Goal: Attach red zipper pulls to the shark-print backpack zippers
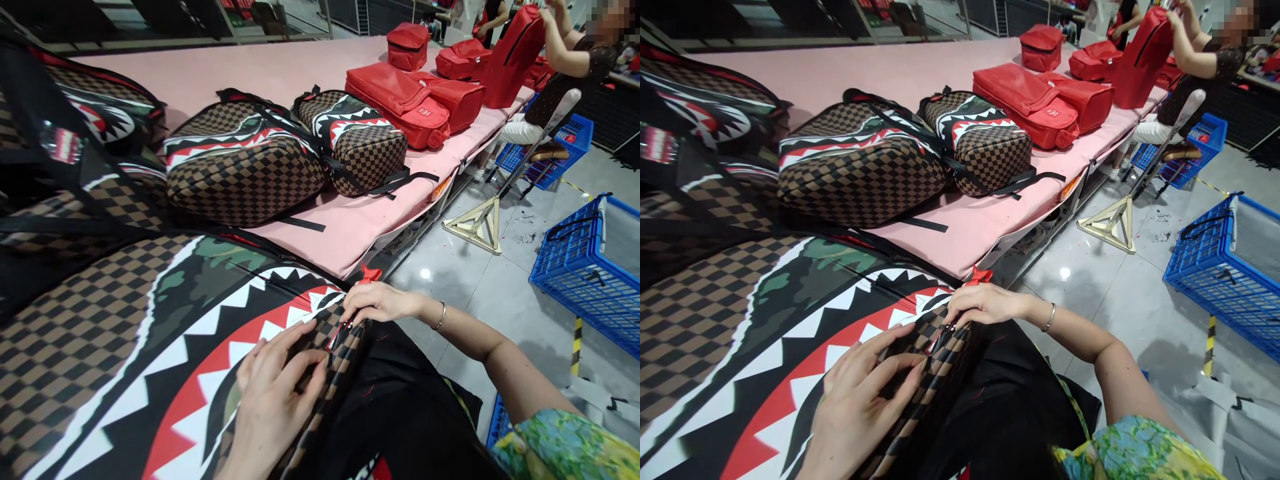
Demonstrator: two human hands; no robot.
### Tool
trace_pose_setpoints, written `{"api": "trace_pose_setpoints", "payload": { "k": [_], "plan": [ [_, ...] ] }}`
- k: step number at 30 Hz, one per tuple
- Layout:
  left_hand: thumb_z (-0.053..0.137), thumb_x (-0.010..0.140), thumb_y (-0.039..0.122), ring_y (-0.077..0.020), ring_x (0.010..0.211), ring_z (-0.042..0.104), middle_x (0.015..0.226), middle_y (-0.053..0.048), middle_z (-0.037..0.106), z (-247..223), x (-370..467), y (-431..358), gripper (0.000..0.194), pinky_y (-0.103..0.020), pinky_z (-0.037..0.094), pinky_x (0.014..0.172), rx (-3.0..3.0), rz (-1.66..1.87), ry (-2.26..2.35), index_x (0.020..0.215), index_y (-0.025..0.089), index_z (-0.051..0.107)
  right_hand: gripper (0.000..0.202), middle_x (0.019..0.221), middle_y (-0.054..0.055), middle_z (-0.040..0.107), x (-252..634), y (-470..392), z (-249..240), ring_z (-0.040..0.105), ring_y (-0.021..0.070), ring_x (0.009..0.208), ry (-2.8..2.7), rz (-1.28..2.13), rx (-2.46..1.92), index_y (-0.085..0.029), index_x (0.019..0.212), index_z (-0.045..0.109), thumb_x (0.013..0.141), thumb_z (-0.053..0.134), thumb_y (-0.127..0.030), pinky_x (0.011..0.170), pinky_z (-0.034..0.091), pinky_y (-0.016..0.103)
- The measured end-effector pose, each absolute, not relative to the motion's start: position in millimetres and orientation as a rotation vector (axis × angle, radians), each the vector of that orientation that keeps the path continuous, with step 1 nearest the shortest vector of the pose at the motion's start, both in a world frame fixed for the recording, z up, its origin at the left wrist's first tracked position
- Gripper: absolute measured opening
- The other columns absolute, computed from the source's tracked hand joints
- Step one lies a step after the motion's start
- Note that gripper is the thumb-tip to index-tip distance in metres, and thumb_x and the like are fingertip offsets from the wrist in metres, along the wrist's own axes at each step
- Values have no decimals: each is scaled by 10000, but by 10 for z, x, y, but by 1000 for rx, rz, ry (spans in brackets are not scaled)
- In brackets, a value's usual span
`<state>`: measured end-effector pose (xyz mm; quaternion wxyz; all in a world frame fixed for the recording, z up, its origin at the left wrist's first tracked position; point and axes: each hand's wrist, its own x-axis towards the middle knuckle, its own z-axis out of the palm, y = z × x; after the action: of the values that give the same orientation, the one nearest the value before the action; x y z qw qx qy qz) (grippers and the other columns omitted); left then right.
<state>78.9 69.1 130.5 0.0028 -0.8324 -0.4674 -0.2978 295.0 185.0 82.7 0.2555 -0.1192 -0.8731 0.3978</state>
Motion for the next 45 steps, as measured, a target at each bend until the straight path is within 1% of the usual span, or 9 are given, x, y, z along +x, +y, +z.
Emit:
{"api": "trace_pose_setpoints", "payload": {
  "k": [7, 14, 21, 25, 29, 33, 39, 42, 45],
  "plan": [
    [512, 884, 264, -267, 1015, 581, 1163, -98, 580, 1279, 780, 693, 111, -503, 396, 905, -2605, -966, -1547, 818, 232, 596, 104, 956, 77, 637, 2958, 1766, 835, 584, 164, 951, -2380, 979, -415, -167, 889, 663, 906, 571, -211, 875, 472, 285],
    [492, 888, 310, -269, 1026, 567, 1160, -79, 578, 1217, 783, 678, 137, -463, 432, 834, -2574, -1046, -1682, 828, 232, 588, 160, 903, 91, 644, 3047, 1302, 897, 606, 162, 841, -2119, 836, -739, -134, 959, 647, 904, 569, -263, 779, 507, 262],
    [542, 873, 242, -278, 1020, 579, 1100, -88, 609, 1296, 829, 680, 59, -470, 421, 830, -2562, -1066, -1532, 827, 220, 571, 185, 888, 53, 697, 2939, 739, 1017, 639, 184, 810, -2092, 692, -1102, -183, 967, 611, 834, 629, -310, 724, 495, 272],
    [546, 871, 201, -287, 1027, 577, 1088, -98, 612, 1319, 837, 657, 30, -507, 393, 868, -2549, -1013, -1489, 847, 219, 550, 191, 843, 44, 703, 2813, 629, 982, 660, 176, 748, -2115, 593, -1155, -185, 996, 592, 869, 564, -324, 637, 483, 258],
    [550, 863, 170, -287, 1025, 584, 1077, -100, 617, 1337, 862, 649, 49, -516, 376, 890, -2527, -983, -1412, 883, 214, 537, 189, 817, 54, 694, 2733, 554, 971, 664, 182, 695, -2176, 476, -1250, -173, 963, 583, 894, 517, -337, 557, 463, 267],
    [543, 859, 145, -269, 992, 599, 1052, -96, 623, 1340, 885, 670, 68, -473, 402, 855, -2505, -1032, -1335, 884, 205, 526, 194, 793, 61, 682, 2696, 517, 1004, 664, 189, 668, -2210, 471, -1308, -164, 932, 576, 907, 495, -340, 535, 457, 273],
    [554, 854, 138, -284, 996, 594, 1051, -107, 622, 1316, 884, 660, 62, -496, 393, 871, -2529, -1041, -1372, 869, 192, 529, 165, 813, 66, 691, 2671, 550, 1043, 662, 188, 686, -2195, 488, -1295, -173, 906, 580, 910, 487, -309, 566, 461, 266],
    [563, 858, 182, -261, 961, 599, 1045, -81, 617, 1362, 864, 611, 27, -480, 404, 881, -2512, -1222, -1553, 857, 207, 552, 153, 776, 45, 681, 2718, 637, 1050, 633, 150, 639, -2028, 599, -1273, -182, 893, 588, 893, 515, -317, 574, 451, 237],
    [500, 886, 181, -207, 913, 607, 1006, -47, 614, 1422, 821, 576, 148, -373, 474, 804, -2628, -1565, -1683, 754, 212, 560, 201, 590, -23, 579, 2854, 805, 1014, 506, 103, 481, -1774, 730, -1336, -177, 891, 602, 851, 570, -372, 501, 392, 222]
  ]
}}
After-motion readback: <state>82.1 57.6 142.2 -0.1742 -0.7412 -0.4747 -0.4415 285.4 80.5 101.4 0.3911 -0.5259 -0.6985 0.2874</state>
